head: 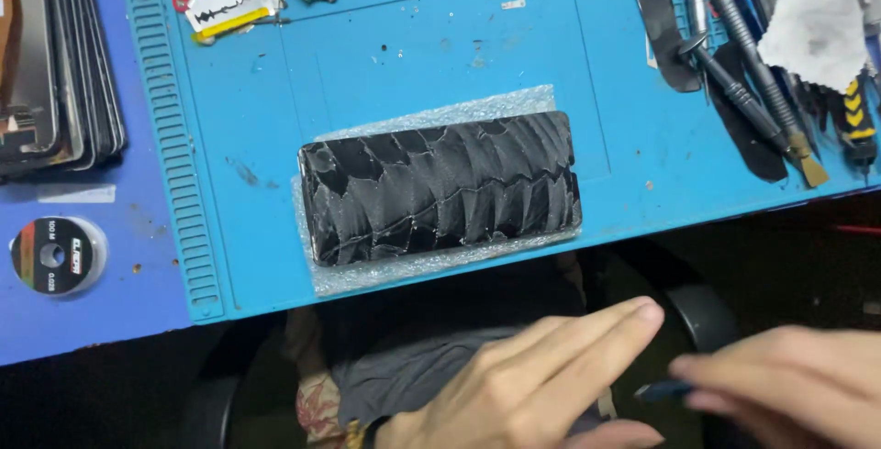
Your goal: The person places a phone on a heated screen-separation machine and adjusts its settings, then sets the phone on a foam pad and uses a blue pry tool to lift and separate the cracked screen from the phone body.
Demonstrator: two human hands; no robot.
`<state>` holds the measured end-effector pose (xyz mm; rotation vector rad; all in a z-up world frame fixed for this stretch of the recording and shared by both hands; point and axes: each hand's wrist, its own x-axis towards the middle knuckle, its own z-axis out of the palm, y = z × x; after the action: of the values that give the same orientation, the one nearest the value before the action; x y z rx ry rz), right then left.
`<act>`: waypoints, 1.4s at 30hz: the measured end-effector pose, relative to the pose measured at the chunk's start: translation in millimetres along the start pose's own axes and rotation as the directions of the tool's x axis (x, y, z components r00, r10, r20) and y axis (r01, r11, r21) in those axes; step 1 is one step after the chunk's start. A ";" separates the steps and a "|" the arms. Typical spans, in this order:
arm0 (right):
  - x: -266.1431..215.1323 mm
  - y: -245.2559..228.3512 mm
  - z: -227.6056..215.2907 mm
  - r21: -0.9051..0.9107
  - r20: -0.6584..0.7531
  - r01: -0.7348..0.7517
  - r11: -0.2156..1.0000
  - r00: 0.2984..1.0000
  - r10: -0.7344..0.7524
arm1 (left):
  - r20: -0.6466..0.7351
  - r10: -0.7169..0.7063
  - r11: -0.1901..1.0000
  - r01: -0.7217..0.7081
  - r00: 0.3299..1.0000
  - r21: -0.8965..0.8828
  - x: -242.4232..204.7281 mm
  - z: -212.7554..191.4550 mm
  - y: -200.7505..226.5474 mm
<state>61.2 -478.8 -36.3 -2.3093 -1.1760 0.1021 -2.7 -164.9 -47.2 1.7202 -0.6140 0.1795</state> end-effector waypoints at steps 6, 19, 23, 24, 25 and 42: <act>-20.8 -20.9 91.1 0.396 -0.051 -0.280 0.875 0.944 0.325 | 0.147 -0.333 0.887 0.363 0.931 -0.286 -42.2 54.1 -48.1; -0.9 23.9 127.9 0.379 0.000 -0.376 0.845 0.914 0.407 | -0.290 -0.558 0.829 0.543 0.778 -0.139 -79.3 21.3 -85.9; 9.5 22.4 134.8 0.421 0.005 -0.358 0.833 0.920 0.393 | -0.114 -0.602 0.762 0.611 0.790 0.216 -115.9 19.1 -118.0; 16.4 18.1 136.8 0.373 0.001 -0.313 0.873 0.941 0.337 | -0.158 -0.531 0.776 0.553 0.833 0.305 -103.7 20.0 -111.2; 23.6 14.2 139.4 0.323 -0.001 -0.263 0.909 0.960 0.279 | -0.194 -0.451 0.777 0.490 0.871 0.395 -91.6 20.6 -105.1; 50.7 -25.3 142.2 0.316 -0.196 -0.357 0.879 0.882 0.428 | -0.050 -0.720 0.692 0.713 0.692 -0.108 -77.0 17.3 -83.8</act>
<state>31.2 -366.7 -136.0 -2.2002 -0.5085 0.0978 -30.4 -148.0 -157.6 1.7398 0.1604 -0.3282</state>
